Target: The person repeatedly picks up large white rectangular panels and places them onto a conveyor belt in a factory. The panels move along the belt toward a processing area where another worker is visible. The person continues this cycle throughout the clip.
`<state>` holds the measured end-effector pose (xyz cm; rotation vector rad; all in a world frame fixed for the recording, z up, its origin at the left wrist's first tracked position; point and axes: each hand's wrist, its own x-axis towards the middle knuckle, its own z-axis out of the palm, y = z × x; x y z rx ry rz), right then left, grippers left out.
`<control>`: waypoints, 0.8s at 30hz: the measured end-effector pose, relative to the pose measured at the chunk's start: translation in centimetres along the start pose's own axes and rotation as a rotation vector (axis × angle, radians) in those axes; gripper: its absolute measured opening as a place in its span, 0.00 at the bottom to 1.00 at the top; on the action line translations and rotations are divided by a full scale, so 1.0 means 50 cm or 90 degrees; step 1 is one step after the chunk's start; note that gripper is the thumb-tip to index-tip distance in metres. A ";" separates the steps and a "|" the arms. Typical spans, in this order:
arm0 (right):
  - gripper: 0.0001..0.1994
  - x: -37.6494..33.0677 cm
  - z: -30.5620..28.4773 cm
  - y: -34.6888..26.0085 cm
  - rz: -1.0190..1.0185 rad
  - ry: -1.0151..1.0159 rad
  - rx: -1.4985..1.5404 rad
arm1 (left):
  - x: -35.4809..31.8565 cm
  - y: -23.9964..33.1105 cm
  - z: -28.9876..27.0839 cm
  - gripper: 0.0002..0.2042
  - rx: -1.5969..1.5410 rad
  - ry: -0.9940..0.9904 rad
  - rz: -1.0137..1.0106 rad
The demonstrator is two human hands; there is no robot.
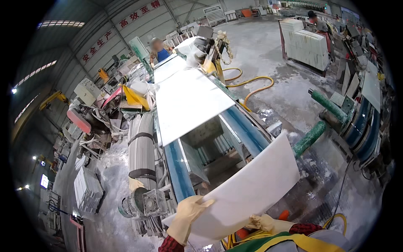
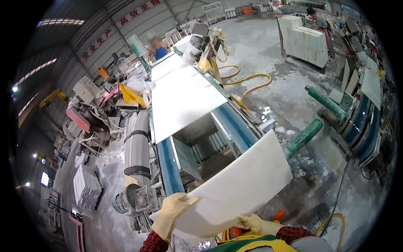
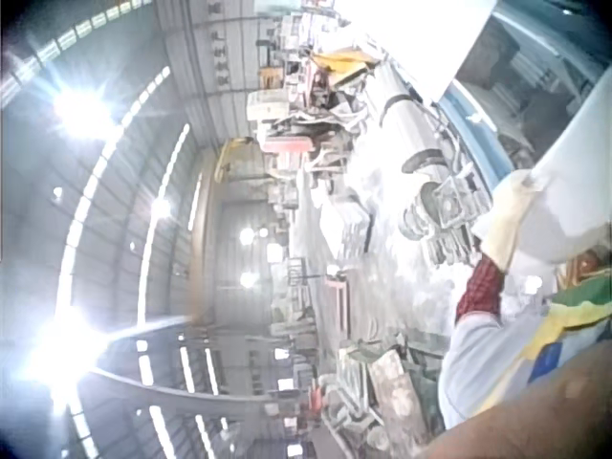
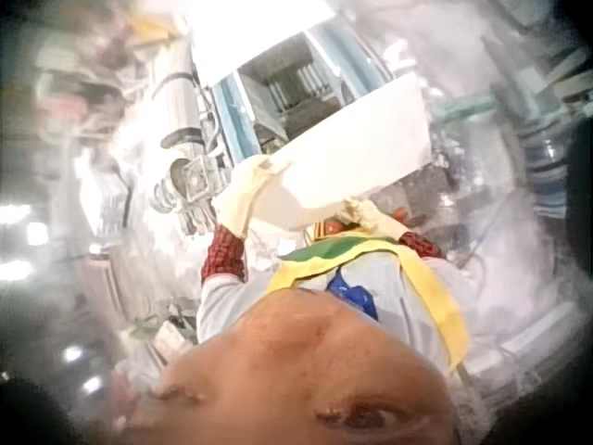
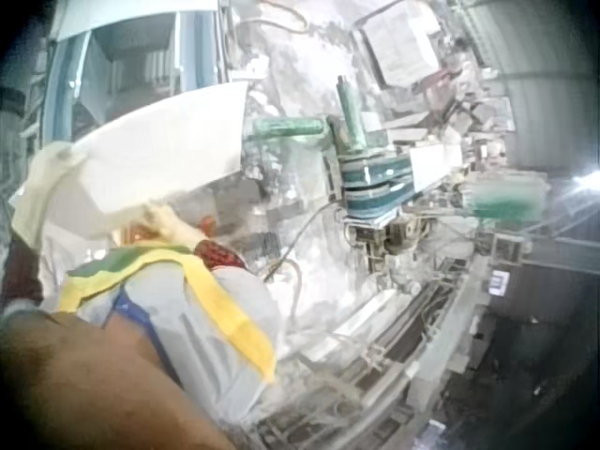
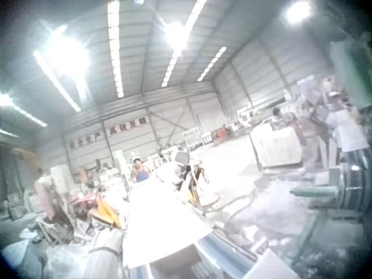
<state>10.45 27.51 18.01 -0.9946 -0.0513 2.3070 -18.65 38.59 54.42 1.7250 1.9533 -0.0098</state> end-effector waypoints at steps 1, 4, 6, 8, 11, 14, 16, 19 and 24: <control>0.28 -0.003 -0.024 0.002 0.024 0.009 0.011 | -0.016 0.011 0.003 0.30 0.000 0.030 0.015; 0.23 -0.145 0.081 -0.141 -0.073 0.019 -0.134 | -0.060 0.014 0.023 0.25 -0.033 0.150 0.041; 0.20 -0.181 0.063 -0.197 -0.151 0.034 -0.195 | -0.067 0.075 0.032 0.22 -0.192 0.183 0.063; 0.17 -0.225 0.033 -0.280 -0.228 0.020 -0.238 | -0.050 0.130 0.050 0.18 -0.301 0.179 0.074; 0.15 -0.327 0.001 -0.423 -0.398 0.137 -0.254 | 0.002 0.245 0.100 0.20 -0.450 0.199 0.125; 0.19 -0.488 -0.038 -0.565 -0.516 0.184 -0.238 | 0.064 0.404 0.155 0.22 -0.422 0.178 0.154; 0.21 -0.581 -0.066 -0.634 -0.618 0.267 -0.242 | 0.091 0.522 0.197 0.23 -0.433 0.194 0.166; 0.22 -0.684 -0.062 -0.714 -0.725 0.321 -0.182 | 0.188 0.609 0.295 0.26 -0.623 0.100 0.230; 0.22 -0.823 -0.129 -0.739 -0.768 0.451 -0.047 | 0.185 0.817 0.402 0.26 -0.588 -0.009 0.201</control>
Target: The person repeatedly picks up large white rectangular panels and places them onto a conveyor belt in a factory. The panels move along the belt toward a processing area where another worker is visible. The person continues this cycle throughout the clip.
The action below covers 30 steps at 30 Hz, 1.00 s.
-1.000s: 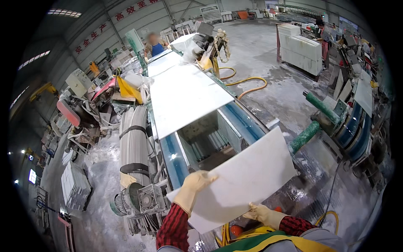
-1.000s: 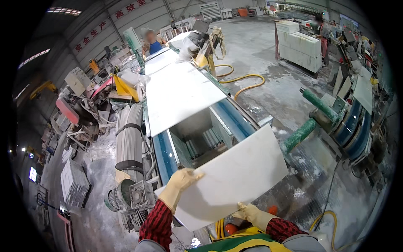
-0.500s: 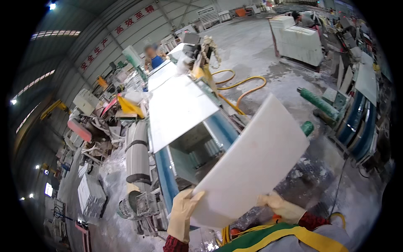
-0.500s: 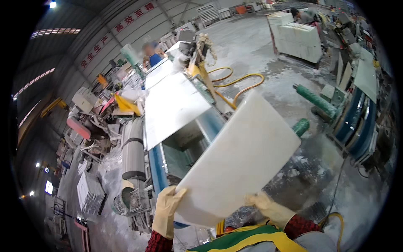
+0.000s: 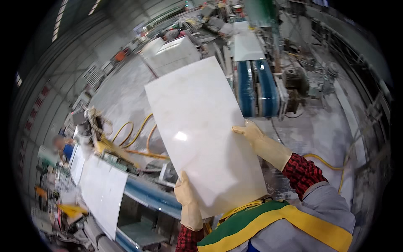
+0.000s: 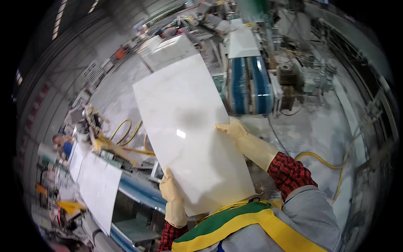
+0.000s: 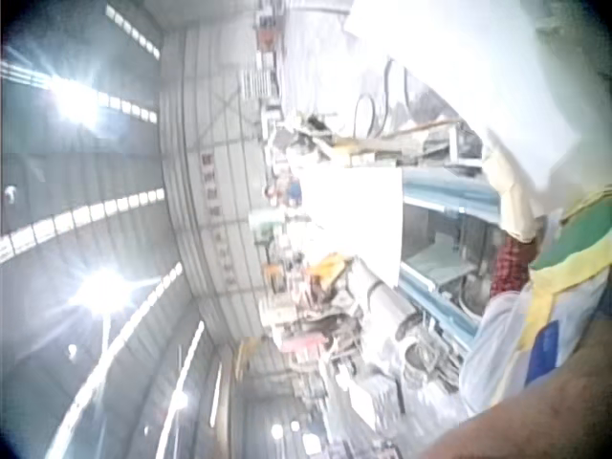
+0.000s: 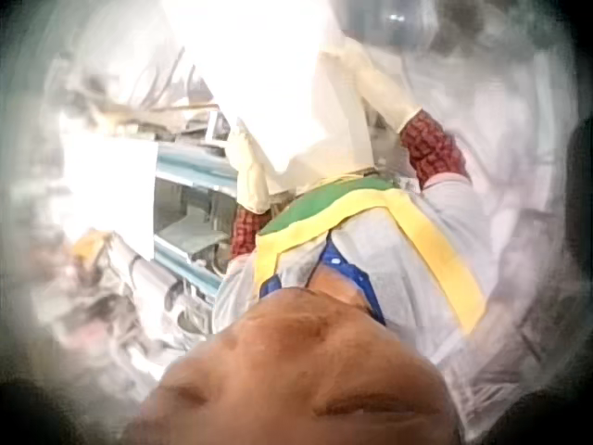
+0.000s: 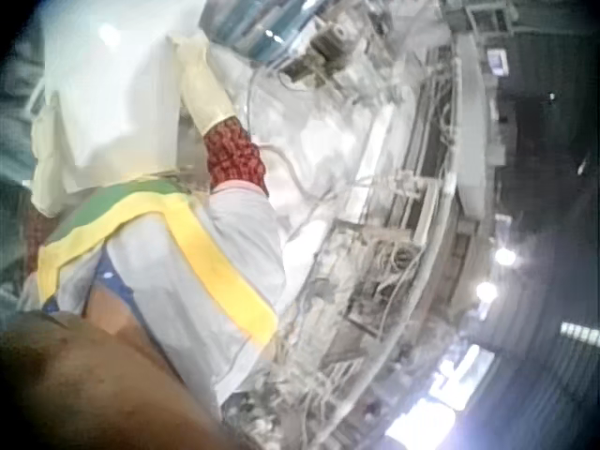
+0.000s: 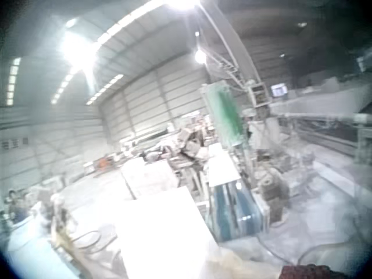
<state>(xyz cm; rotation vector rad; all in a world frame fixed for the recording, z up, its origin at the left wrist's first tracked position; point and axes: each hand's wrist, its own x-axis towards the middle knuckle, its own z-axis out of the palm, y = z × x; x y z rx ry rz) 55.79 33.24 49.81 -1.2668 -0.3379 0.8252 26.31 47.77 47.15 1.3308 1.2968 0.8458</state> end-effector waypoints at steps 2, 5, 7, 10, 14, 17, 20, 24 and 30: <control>0.22 0.015 -0.057 0.006 0.011 0.039 0.008 | 0.040 -0.036 0.060 0.28 0.085 -0.041 -0.064; 0.20 0.024 -0.136 0.049 -0.031 0.086 0.012 | 0.078 -0.085 0.154 0.29 0.011 -0.158 -0.042; 0.20 0.056 -0.220 0.115 -0.118 0.106 -0.074 | 0.088 -0.071 0.223 0.28 0.041 -0.218 -0.083; 0.20 0.147 -0.364 0.220 -0.223 0.122 -0.181 | 0.168 -0.101 0.333 0.28 0.128 -0.294 -0.103; 0.20 0.262 -0.460 0.251 -0.117 0.243 -0.100 | 0.252 -0.108 0.480 0.36 0.357 -0.370 -0.050; 0.22 0.309 -0.454 0.165 0.108 0.439 -0.007 | 0.313 -0.076 0.568 0.36 0.289 -0.456 -0.036; 0.25 0.352 -0.495 0.124 0.138 0.460 -0.057 | 0.360 -0.068 0.672 0.36 0.340 -0.481 -0.030; 0.27 0.385 -0.471 0.027 0.209 0.510 -0.041 | 0.405 -0.036 0.752 0.36 0.319 -0.533 -0.023; 0.22 0.384 -0.486 -0.031 -0.099 0.308 -0.628 | 0.441 -0.003 0.833 0.34 0.243 -0.562 -0.017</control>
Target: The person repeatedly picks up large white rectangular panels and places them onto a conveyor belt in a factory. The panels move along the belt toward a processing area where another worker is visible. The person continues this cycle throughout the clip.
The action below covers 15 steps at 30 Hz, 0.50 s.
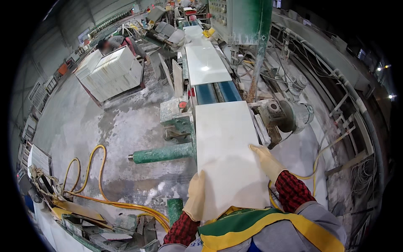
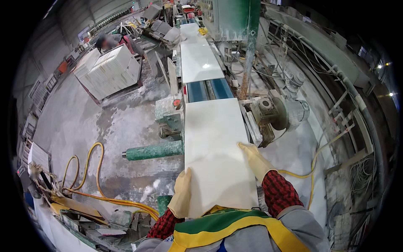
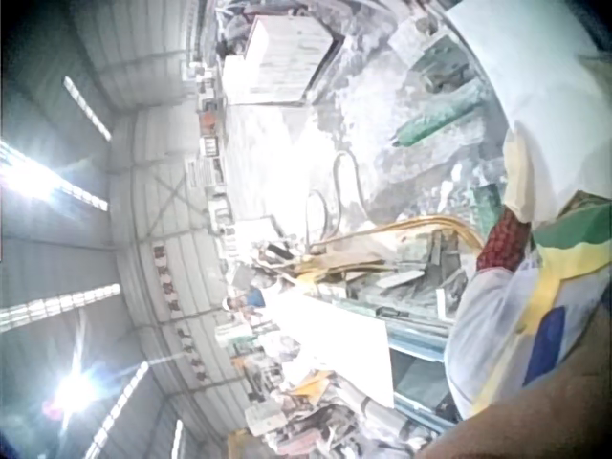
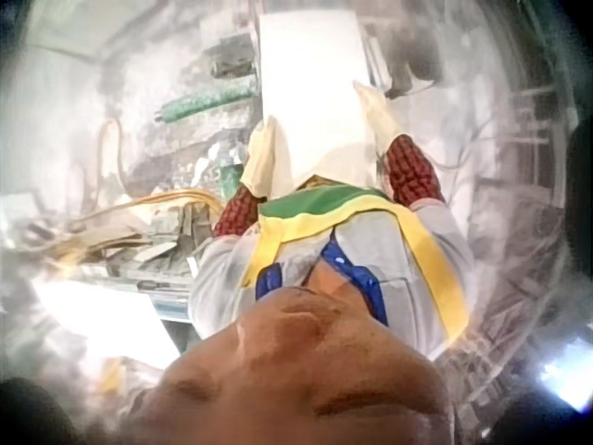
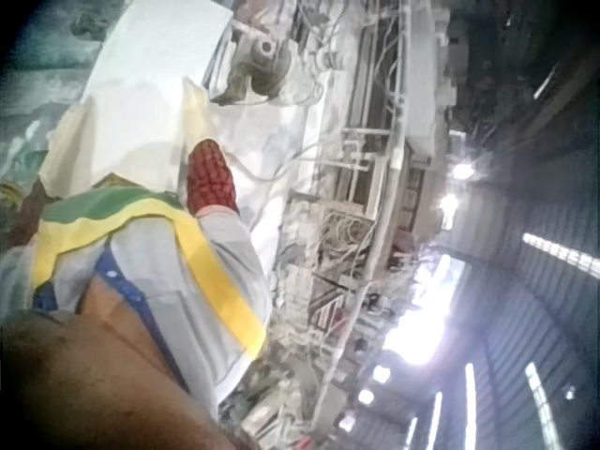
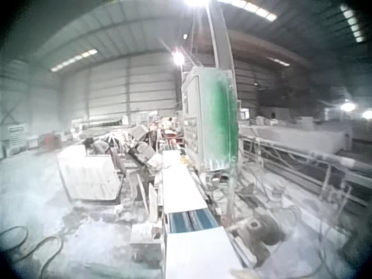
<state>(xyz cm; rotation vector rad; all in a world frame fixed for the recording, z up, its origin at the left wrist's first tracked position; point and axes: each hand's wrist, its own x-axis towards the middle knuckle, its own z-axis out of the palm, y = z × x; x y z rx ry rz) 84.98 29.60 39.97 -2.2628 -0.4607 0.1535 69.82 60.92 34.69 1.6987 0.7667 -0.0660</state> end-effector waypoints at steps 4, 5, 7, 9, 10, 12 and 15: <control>0.21 0.101 0.023 0.037 0.448 0.027 0.317 | 0.033 0.065 0.024 0.33 0.051 -0.011 -0.038; 0.22 0.104 0.016 0.025 0.251 0.011 0.171 | 0.055 0.052 0.022 0.33 0.058 -0.001 -0.039; 0.24 0.059 -0.022 0.023 -0.141 -0.001 -0.111 | 0.088 0.046 0.024 0.33 0.046 -0.006 -0.017; 0.25 0.046 -0.017 0.139 -0.100 -0.045 -0.106 | 0.108 0.063 0.039 0.33 0.013 -0.043 0.031; 0.25 0.042 -0.018 0.146 -0.105 -0.087 -0.033 | 0.120 0.071 0.041 0.33 0.015 -0.026 0.009; 0.25 0.018 -0.047 0.116 -0.118 -0.187 0.171 | 0.146 0.095 0.052 0.31 0.011 0.008 -0.032; 0.27 -0.044 0.017 0.209 0.577 -0.181 0.704 | 0.197 0.123 0.098 0.29 -0.098 0.080 -0.117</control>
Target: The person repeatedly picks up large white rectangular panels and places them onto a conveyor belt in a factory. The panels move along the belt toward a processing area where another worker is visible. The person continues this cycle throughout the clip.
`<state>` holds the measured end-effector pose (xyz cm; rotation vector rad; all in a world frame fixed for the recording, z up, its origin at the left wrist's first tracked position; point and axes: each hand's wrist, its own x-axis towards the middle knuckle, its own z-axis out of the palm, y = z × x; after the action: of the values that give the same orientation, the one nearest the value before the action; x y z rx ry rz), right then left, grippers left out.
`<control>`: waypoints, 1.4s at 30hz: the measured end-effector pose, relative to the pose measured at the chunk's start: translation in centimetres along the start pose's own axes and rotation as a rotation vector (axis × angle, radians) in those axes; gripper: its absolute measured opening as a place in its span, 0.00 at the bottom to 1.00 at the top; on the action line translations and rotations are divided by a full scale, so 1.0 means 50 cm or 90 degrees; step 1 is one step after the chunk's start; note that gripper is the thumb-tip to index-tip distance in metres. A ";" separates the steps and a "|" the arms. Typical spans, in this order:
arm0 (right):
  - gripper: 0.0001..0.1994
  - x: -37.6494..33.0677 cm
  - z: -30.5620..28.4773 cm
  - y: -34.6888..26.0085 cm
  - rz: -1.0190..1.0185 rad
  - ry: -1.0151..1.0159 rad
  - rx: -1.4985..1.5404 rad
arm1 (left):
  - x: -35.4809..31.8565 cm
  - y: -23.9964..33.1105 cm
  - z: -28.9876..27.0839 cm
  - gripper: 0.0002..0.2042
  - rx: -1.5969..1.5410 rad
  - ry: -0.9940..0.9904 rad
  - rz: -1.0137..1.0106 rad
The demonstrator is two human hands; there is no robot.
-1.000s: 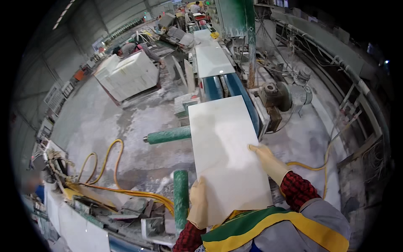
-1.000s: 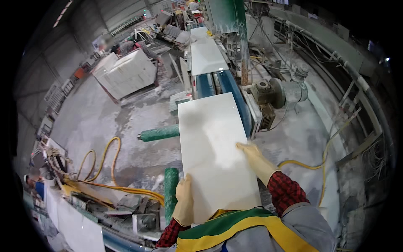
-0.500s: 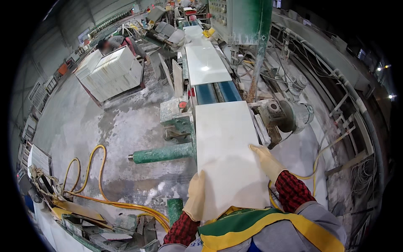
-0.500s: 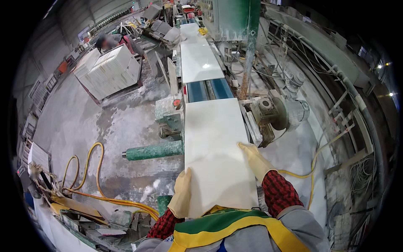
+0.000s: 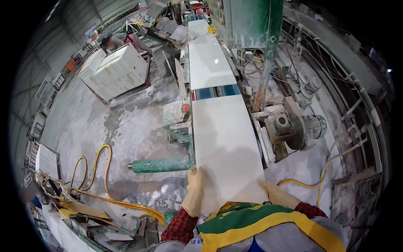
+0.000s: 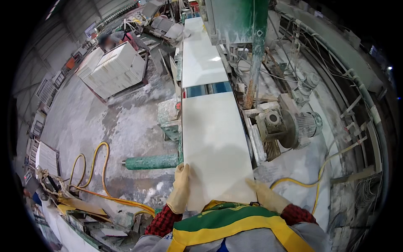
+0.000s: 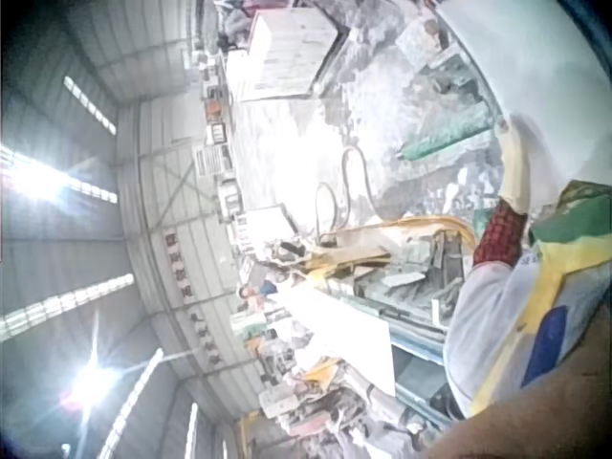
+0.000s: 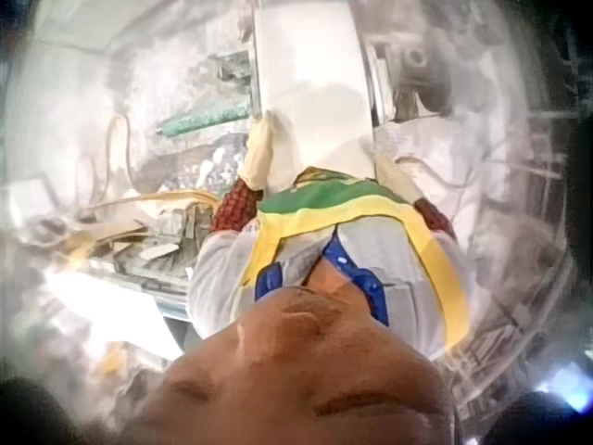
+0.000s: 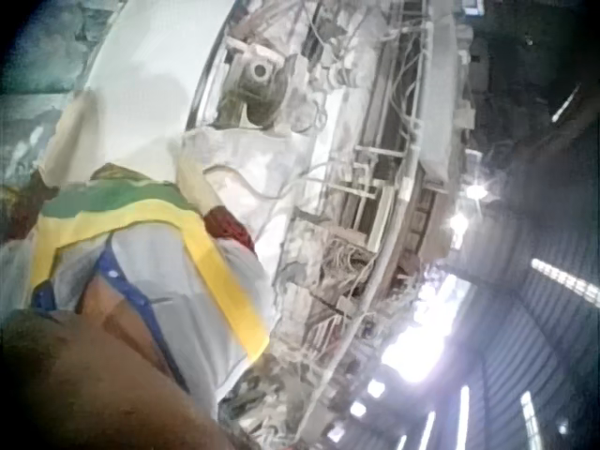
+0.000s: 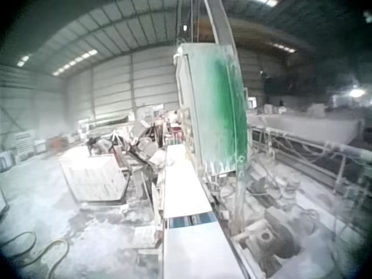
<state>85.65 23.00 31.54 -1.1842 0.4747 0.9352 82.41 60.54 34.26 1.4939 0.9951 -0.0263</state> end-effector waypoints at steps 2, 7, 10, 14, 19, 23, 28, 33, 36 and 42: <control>0.29 0.064 -0.125 0.076 -0.292 -0.111 -0.455 | -0.014 0.050 0.019 0.28 0.060 0.051 0.032; 0.35 0.102 -0.119 0.024 -0.229 -0.038 -0.617 | 0.032 0.028 0.031 0.28 -0.039 0.044 0.060; 0.38 0.097 -0.091 0.003 -0.238 -0.021 -0.523 | 0.001 0.097 0.055 0.28 0.110 0.083 0.101; 0.36 0.075 -0.031 -0.051 -0.242 0.006 -0.500 | 0.066 0.076 0.028 0.30 0.311 0.047 0.325; 0.32 0.169 -0.092 0.000 -0.314 0.047 -0.604 | 0.129 0.021 0.046 0.36 0.333 0.030 0.463; 0.30 0.213 -0.111 0.011 -0.452 0.011 -0.684 | 0.219 -0.048 0.025 0.34 0.440 0.004 0.555; 0.29 0.222 -0.108 -0.001 -0.393 0.033 -0.708 | 0.217 -0.027 0.021 0.29 0.908 0.104 0.684; 0.30 0.245 -0.113 -0.013 -0.395 0.060 -0.727 | 0.198 0.038 0.039 0.30 0.543 -0.030 0.530; 0.31 0.245 -0.088 -0.026 -0.346 0.067 -0.626 | 0.265 -0.012 0.046 0.23 0.313 -0.021 0.543; 0.32 0.227 -0.045 -0.062 -0.324 0.081 -0.571 | 0.381 -0.096 0.030 0.28 0.630 0.098 0.687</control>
<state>94.80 24.81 24.05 -2.0594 -0.2009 0.6195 92.33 69.03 19.48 2.8188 0.1149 0.4274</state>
